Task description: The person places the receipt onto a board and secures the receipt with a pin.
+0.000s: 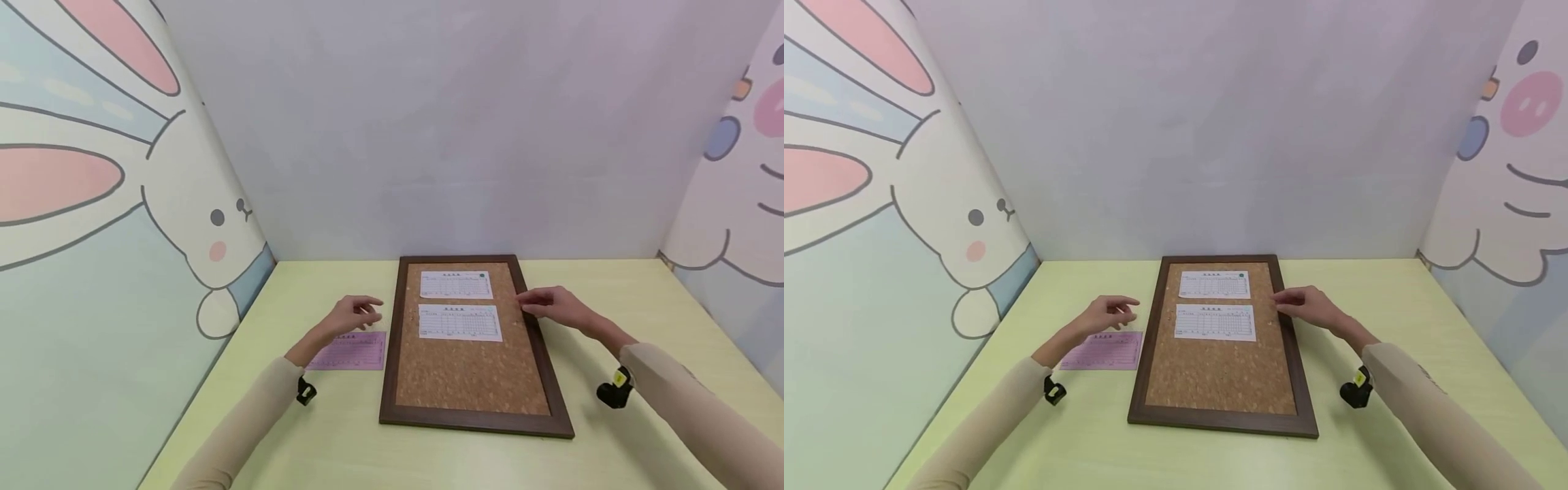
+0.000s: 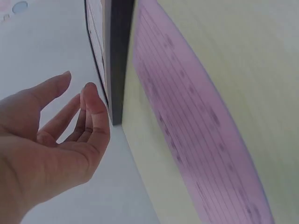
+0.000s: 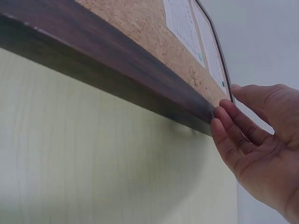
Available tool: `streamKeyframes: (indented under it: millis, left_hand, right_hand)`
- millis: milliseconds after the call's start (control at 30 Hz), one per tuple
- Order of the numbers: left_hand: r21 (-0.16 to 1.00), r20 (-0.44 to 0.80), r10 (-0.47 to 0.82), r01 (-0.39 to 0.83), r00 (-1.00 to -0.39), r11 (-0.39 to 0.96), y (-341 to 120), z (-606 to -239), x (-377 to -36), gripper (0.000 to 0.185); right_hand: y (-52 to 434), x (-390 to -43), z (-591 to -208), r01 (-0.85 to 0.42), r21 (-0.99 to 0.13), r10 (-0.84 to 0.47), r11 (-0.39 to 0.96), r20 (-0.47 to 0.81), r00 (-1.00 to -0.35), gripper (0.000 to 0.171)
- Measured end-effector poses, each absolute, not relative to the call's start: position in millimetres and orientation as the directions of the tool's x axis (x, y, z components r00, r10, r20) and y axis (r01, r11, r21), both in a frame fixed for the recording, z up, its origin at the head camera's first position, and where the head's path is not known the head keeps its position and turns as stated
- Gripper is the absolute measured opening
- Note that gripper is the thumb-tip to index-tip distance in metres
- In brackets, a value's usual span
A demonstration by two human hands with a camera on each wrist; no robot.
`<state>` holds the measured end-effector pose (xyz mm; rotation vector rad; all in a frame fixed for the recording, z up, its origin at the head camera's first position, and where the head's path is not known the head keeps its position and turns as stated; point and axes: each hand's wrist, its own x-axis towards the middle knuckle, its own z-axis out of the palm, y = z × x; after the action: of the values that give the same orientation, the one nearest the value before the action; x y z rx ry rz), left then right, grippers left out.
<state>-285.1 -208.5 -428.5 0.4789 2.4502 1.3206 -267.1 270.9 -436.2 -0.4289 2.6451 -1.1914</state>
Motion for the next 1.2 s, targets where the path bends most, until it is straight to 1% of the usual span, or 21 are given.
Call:
streamKeyframes:
  millis: [167, 333, 500, 633, 767, 1000, 1200]
  left_hand:
    - [0.808, -0.128, 0.365, 0.117, -0.922, 0.577, -251.2, -425.7, -277.6, 0.046]
    - [0.761, -0.165, 0.258, 0.044, -0.952, 0.647, -287.8, -425.4, -266.1, 0.046]
    - [0.721, -0.218, 0.166, -0.044, -0.962, 0.692, -310.7, -434.7, -250.3, 0.048]
    - [0.716, -0.232, 0.125, -0.082, -0.965, 0.693, -319.0, -444.9, -241.5, 0.054]
    - [0.714, -0.218, 0.128, -0.068, -0.968, 0.697, -319.6, -452.8, -239.0, 0.059]
    - [0.699, -0.206, 0.126, -0.056, -0.970, 0.713, -317.3, -459.3, -239.8, 0.059]
    - [0.703, -0.193, 0.144, -0.035, -0.971, 0.710, -316.4, -460.5, -243.7, 0.070]
  right_hand:
    - [279.3, -262.0, -437.1, -0.138, -0.788, -0.353, 0.600, -0.107, -0.929, 0.048]
    - [286.0, -255.0, -439.0, -0.091, -0.822, -0.364, 0.562, -0.147, -0.920, 0.052]
    - [291.7, -251.3, -441.7, -0.075, -0.847, -0.395, 0.527, -0.166, -0.904, 0.054]
    - [298.2, -247.2, -442.0, -0.054, -0.866, -0.419, 0.498, -0.186, -0.889, 0.054]
    - [302.5, -242.0, -441.2, -0.039, -0.880, -0.446, 0.473, -0.202, -0.872, 0.054]
    - [300.9, -231.7, -443.7, 0.029, -0.901, -0.479, 0.432, -0.256, -0.840, 0.054]
    - [301.5, -226.5, -441.9, 0.033, -0.895, -0.473, 0.444, -0.266, -0.840, 0.054]
